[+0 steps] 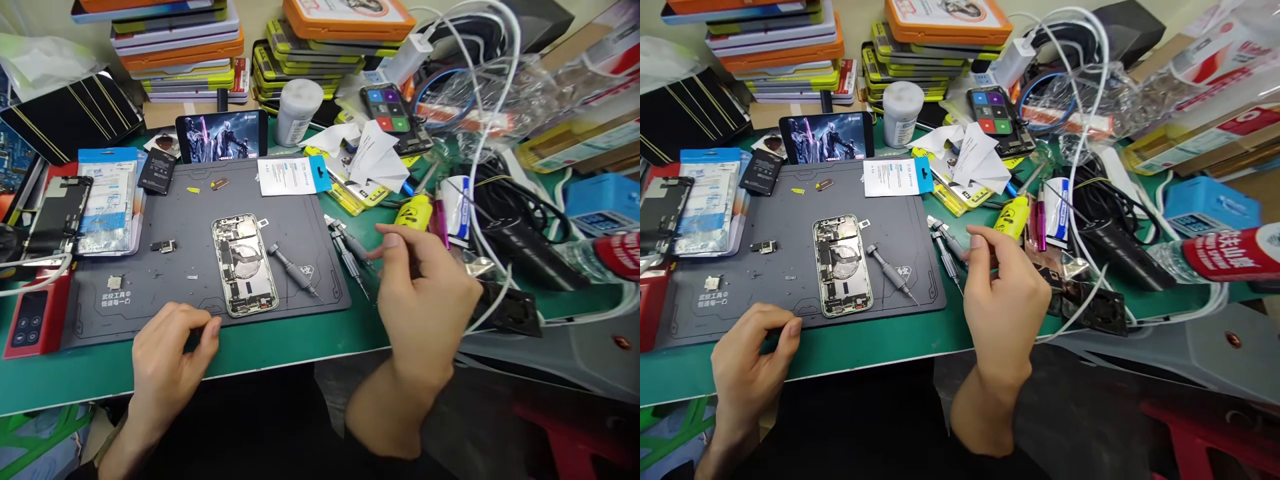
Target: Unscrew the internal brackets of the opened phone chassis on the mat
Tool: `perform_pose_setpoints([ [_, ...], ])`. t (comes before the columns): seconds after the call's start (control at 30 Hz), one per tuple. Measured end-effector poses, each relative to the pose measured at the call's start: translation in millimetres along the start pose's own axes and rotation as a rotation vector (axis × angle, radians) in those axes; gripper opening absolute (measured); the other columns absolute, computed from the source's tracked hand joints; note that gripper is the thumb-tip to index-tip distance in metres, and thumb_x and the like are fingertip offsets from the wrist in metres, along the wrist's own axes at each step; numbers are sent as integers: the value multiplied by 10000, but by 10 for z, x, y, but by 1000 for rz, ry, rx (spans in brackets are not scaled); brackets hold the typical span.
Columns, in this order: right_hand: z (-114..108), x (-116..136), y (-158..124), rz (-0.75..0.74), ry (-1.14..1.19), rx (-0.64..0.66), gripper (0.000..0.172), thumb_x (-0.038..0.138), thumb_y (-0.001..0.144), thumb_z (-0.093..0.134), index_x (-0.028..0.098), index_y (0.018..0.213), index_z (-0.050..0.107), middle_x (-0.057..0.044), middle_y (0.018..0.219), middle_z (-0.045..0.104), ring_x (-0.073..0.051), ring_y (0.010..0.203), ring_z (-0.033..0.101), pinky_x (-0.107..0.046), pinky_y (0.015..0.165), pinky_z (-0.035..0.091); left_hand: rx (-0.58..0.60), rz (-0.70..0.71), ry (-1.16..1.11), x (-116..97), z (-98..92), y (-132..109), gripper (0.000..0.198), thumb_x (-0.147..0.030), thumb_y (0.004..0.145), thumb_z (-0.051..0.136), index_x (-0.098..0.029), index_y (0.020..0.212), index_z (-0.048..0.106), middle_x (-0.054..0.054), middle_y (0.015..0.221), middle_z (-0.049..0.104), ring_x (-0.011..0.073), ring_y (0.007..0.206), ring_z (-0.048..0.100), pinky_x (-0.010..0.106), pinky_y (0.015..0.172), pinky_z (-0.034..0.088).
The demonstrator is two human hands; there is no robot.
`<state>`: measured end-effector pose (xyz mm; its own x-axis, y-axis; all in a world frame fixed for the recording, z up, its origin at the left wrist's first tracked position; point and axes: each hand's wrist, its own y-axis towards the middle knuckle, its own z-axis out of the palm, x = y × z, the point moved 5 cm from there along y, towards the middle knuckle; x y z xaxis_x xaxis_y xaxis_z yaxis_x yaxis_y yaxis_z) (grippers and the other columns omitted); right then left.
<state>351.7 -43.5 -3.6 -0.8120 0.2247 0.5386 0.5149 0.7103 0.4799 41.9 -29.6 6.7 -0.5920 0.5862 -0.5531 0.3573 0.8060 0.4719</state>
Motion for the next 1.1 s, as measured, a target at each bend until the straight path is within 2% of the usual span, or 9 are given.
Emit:
perform_pose_setpoints([
  [0.17, 65, 6, -24, -52, -115, 138, 388, 499, 1093, 567, 212, 1030, 821, -80, 928, 807, -231, 799, 702, -351, 688, 425, 1, -5, 11, -18, 16, 9, 194, -170, 1081, 667, -213, 907, 593, -29, 731, 630, 117, 657, 568, 261, 622, 438],
  [0.3, 141, 51, -110, -117, -253, 188, 403, 535, 1087, 577, 225, 1057, 832, -70, 972, 765, -199, 726, 592, -337, 602, 279, 4, 1, -3, -38, 20, 10, 193, -209, 1098, 672, -217, 920, 600, -30, 727, 639, 121, 652, 563, 272, 624, 451],
  [0.5, 138, 59, -96, -135, -247, 163, 328, 464, 1066, 604, 205, 999, 795, -68, 921, 719, -193, 705, 561, -333, 593, 282, 0, -4, -28, -47, 14, -22, 139, -216, 1015, 810, -230, 996, 673, -8, 828, 755, 150, 745, 680, 305, 711, 535],
  [0.57, 107, 76, -110, -101, -169, 88, 252, 440, 1032, 655, 212, 1011, 760, -37, 823, 689, -187, 659, 571, -335, 583, 333, -2, -2, -32, -48, 18, -31, 123, -204, 1008, 815, -235, 1033, 699, 4, 875, 782, 164, 793, 722, 318, 744, 563],
  [0.63, 69, 117, -162, -69, -14, -25, 196, 406, 1002, 706, 223, 1072, 724, -15, 813, 723, -176, 623, 615, -344, 595, 438, -11, -1, -30, -47, 18, -32, 118, -181, 1009, 807, -235, 1057, 713, 11, 905, 793, 173, 831, 742, 324, 769, 580],
  [0.7, 54, 181, -237, -57, 202, -110, 189, 352, 991, 730, 229, 1128, 683, -35, 950, 810, -175, 663, 708, -356, 647, 556, -25, 6, -23, -46, 10, -28, 133, -147, 1005, 801, -229, 1073, 720, 16, 934, 798, 173, 862, 748, 323, 794, 589],
  [0.77, 97, 249, -294, -31, 419, -84, 169, 296, 995, 722, 225, 1128, 645, -51, 1017, 835, -184, 721, 776, -349, 654, 620, -30, 17, -11, -45, 3, -22, 159, -113, 1001, 793, -222, 1095, 725, 21, 968, 800, 169, 888, 746, 319, 814, 590],
  [0.87, 148, 313, -314, 32, 605, -56, 172, 263, 997, 709, 220, 1125, 600, -36, 986, 831, -150, 657, 762, -307, 591, 629, -1, 30, 5, -40, 10, -15, 187, -76, 1007, 771, -212, 1128, 733, 32, 1013, 805, 169, 920, 742, 322, 841, 580],
  [1.1, 163, 246, -222, 100, 738, -90, 157, 268, 1000, 673, 235, 1095, 553, 8, 867, 794, -141, 577, 731, -262, 481, 593, 15, 22, -21, -22, 23, -21, 132, -95, 1046, 717, -217, 1097, 720, 27, 980, 808, 178, 901, 740, 329, 828, 563],
])
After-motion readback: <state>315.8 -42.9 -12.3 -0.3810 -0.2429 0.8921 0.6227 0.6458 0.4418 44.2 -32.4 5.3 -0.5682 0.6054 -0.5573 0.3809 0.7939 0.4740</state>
